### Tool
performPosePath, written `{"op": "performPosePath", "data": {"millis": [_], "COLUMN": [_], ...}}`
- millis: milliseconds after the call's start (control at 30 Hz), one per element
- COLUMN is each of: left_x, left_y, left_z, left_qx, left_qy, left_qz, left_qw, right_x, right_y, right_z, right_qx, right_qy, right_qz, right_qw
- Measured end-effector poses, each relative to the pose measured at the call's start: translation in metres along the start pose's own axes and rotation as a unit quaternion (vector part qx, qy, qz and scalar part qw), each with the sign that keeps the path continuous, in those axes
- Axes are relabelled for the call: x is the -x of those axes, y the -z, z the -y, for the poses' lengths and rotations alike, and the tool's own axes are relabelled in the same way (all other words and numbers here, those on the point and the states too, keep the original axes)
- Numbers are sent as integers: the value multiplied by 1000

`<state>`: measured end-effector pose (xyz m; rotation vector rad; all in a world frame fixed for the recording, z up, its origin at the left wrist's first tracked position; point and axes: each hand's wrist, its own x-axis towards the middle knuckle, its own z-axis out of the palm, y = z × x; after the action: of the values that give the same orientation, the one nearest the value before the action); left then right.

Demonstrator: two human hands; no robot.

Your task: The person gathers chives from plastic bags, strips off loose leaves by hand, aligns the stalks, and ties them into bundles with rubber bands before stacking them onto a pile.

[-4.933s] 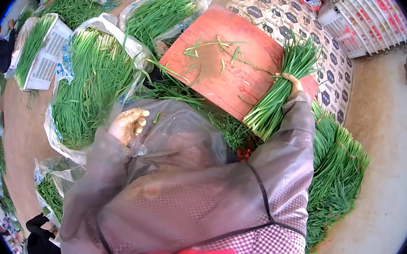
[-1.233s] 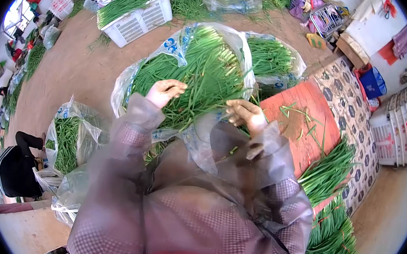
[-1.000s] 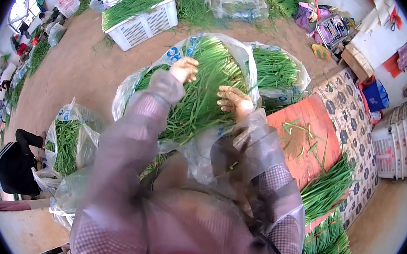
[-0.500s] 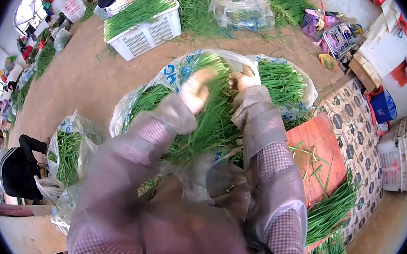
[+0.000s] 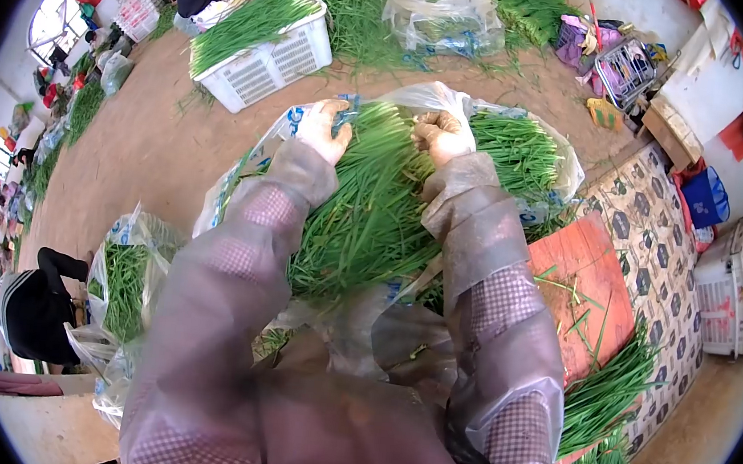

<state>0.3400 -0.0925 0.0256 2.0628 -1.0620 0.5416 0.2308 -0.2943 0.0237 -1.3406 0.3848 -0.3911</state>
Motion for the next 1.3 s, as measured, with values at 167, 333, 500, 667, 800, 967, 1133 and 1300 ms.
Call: {"op": "performPosePath", "data": {"millis": [167, 333, 500, 667, 800, 967, 1133, 1300], "left_x": [26, 29, 0, -17, -9, -8, -6, 10], "left_y": [-1, -24, -3, 11, 1, -9, -8, 14], "left_z": [-48, -36, -5, 26, 50, 61, 48, 31], "left_qx": [27, -59, -195, -46, 17, -29, -70, -28], "left_qy": [-157, -72, 171, 283, 231, 251, 243, 211], "left_qz": [135, 119, 218, 355, 391, 409, 391, 358], "left_qw": [978, 989, 941, 890, 891, 877, 885, 909], "right_x": [13, 9, 9, 10, 9, 14, 13, 32], "right_y": [-5, -11, -6, -4, -2, 2, -23, -48], "right_z": [20, 22, 18, 21, 23, -3, -55, -48], "right_qx": [-38, -94, -104, -93, -68, -94, -169, -280], "right_qy": [6, 60, 66, 71, 16, -143, -82, -6], "right_qz": [-18, 23, 28, 57, 29, -31, 7, 33], "right_qw": [999, 993, 992, 992, 997, 985, 982, 959]}}
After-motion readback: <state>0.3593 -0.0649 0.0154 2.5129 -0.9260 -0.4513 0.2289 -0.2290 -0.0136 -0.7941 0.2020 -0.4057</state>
